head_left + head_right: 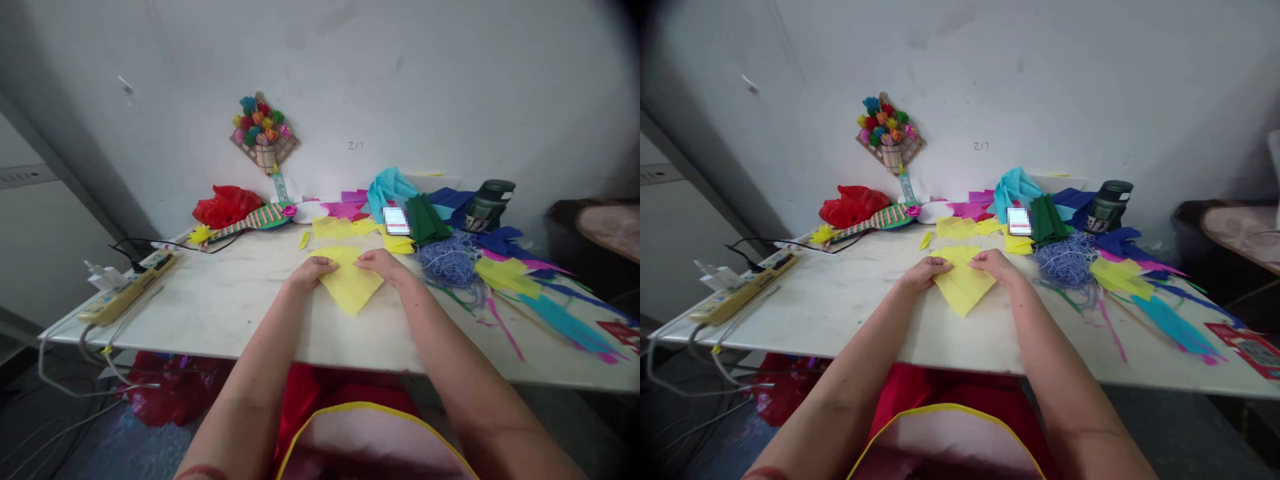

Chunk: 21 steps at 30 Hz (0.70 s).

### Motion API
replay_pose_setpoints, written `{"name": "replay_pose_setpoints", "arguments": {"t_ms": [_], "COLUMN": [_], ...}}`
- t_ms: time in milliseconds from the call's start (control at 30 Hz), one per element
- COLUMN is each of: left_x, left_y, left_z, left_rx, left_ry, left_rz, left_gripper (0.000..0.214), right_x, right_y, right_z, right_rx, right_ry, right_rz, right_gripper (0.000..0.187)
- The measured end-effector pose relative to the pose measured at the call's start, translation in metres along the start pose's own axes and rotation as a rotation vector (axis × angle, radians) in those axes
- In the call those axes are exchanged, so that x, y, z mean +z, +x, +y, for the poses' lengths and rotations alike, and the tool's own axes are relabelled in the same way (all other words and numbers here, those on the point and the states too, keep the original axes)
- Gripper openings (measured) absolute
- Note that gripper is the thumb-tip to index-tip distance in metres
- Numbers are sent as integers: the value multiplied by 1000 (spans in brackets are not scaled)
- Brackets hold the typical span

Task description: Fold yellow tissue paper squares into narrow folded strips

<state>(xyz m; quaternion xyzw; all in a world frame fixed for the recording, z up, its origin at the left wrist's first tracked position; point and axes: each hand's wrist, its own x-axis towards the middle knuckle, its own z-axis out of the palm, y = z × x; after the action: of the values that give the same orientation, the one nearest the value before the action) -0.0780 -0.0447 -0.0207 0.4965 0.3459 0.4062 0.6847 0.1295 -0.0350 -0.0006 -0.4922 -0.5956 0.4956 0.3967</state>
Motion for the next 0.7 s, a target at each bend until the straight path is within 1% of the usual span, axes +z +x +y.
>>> {"name": "replay_pose_setpoints", "arguments": {"t_ms": [67,200,400,600,700], "left_x": [-1,-2,-2,1,1], "left_y": [-2,-4,-6,-4,-3], "left_z": [-1,0,2,4,4], "left_rx": [18,32,38,62,56], "left_ry": [-11,-36,-52,-133,-149], "left_rz": [10,16,-16,0,29], "left_gripper": [30,33,40,44,46], "right_x": [0,2,9,11,10], "right_y": [3,5,0,-1,-2], "right_z": [4,7,7,5,5], "right_rx": [-19,-9,29,40,30], "right_ry": [13,62,195,239,259], "right_rz": [-1,-76,-91,-37,-45], "right_gripper": [25,23,25,25,26]}}
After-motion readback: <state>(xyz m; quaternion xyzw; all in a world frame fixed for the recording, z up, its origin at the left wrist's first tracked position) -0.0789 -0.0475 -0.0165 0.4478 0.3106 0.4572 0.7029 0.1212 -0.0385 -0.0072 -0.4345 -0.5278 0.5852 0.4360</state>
